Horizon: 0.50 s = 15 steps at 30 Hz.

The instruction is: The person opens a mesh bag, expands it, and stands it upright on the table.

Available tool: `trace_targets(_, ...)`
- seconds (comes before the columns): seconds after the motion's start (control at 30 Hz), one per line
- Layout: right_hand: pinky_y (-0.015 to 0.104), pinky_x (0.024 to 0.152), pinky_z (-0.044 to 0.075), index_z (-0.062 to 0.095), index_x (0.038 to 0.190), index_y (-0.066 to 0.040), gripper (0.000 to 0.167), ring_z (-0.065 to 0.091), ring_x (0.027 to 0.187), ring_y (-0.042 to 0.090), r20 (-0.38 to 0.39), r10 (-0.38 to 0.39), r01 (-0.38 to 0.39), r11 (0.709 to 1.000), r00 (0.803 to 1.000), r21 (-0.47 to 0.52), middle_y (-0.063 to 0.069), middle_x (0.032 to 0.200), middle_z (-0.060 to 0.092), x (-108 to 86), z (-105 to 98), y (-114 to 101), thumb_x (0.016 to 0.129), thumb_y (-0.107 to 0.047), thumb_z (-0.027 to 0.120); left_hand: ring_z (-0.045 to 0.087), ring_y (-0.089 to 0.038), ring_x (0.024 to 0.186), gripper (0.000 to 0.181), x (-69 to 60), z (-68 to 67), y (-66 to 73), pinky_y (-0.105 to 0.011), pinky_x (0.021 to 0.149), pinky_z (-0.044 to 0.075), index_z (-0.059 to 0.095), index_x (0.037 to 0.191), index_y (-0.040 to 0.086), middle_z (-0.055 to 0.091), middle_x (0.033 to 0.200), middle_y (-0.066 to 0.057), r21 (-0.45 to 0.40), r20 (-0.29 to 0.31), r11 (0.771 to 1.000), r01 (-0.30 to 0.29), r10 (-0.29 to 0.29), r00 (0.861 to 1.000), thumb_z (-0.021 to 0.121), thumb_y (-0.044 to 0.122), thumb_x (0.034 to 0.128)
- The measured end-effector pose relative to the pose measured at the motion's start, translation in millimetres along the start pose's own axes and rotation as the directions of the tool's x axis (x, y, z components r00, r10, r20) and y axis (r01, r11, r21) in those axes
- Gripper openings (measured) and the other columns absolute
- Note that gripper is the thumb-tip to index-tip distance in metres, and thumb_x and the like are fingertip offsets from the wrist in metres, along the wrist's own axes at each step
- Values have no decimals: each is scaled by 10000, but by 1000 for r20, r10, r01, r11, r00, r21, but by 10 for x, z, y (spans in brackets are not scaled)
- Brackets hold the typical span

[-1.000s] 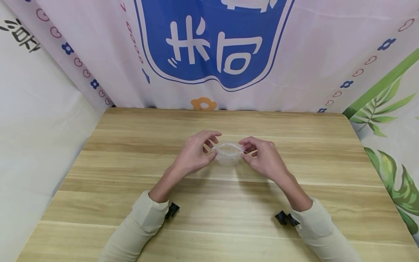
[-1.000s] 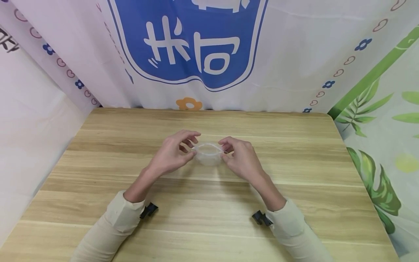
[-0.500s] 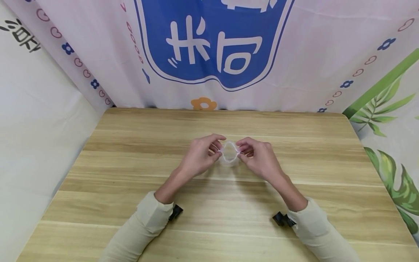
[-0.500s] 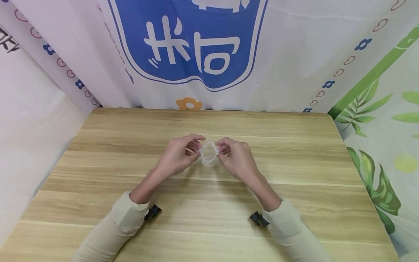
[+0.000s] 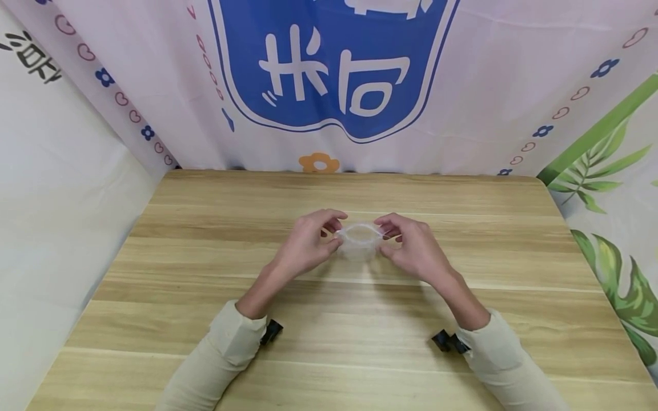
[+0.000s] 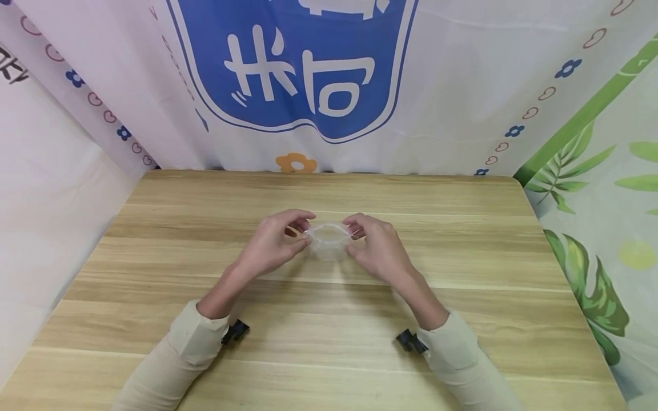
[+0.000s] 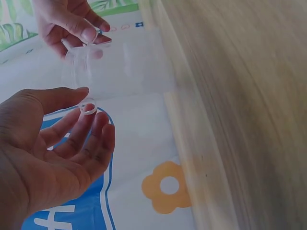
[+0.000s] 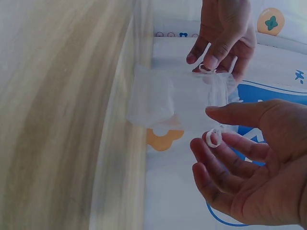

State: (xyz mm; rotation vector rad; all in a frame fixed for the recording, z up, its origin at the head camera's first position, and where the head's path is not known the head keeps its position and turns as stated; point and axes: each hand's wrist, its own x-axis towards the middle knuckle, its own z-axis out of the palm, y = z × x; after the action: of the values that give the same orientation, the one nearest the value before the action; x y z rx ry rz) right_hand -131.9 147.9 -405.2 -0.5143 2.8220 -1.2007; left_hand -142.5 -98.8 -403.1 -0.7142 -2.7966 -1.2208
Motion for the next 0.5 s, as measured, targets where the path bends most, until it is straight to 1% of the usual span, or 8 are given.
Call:
trace_targets(0.07, 524, 944, 636, 689, 1342, -38, 459, 768, 1090, 324, 7, -8, 8, 1000, 1000, -21, 138, 1152, 789, -2, -14, 2, 908, -57, 839, 750, -284, 1057, 442, -6, -13, -6, -411, 908, 655, 686, 1346, -6, 765, 1132, -139, 14, -2, 1000, -3, 3, 1000, 815, 19, 924)
trace_targets(0.17, 541, 951, 626, 683, 1353, -46, 491, 764, 1105, 331, 17, -17, 18, 999, 1000, -37, 134, 1165, 787, -8, -29, -3, 895, -69, 859, 752, -286, 1073, 450, -2, -24, -5, -412, 929, 652, 682, 1352, -4, 767, 1144, -137, 17, -4, 1000, -11, 11, 1000, 818, 29, 924)
trace_targets(0.33, 533, 943, 627, 673, 1360, -32, 493, 764, 1110, 335, 12, -27, 27, 999, 1000, -31, 140, 1176, 788, -4, -32, -9, 905, -83, 854, 767, -265, 1042, 431, 13, -29, 17, -388, 917, 659, 679, 1356, 5, 775, 1112, -122, 10, 1, 1000, -21, 21, 1000, 798, 35, 943)
trace_targets(0.5, 526, 941, 638, 638, 1399, 0, 540, 764, 1114, 344, 0, -14, 14, 1000, 1000, -14, 165, 1198, 774, 6, -33, 3, 906, -69, 844, 763, -295, 1064, 456, 17, -19, 6, -402, 918, 661, 671, 1363, -5, 769, 1169, -152, 14, -4, 1000, -6, 6, 1000, 813, 23, 931)
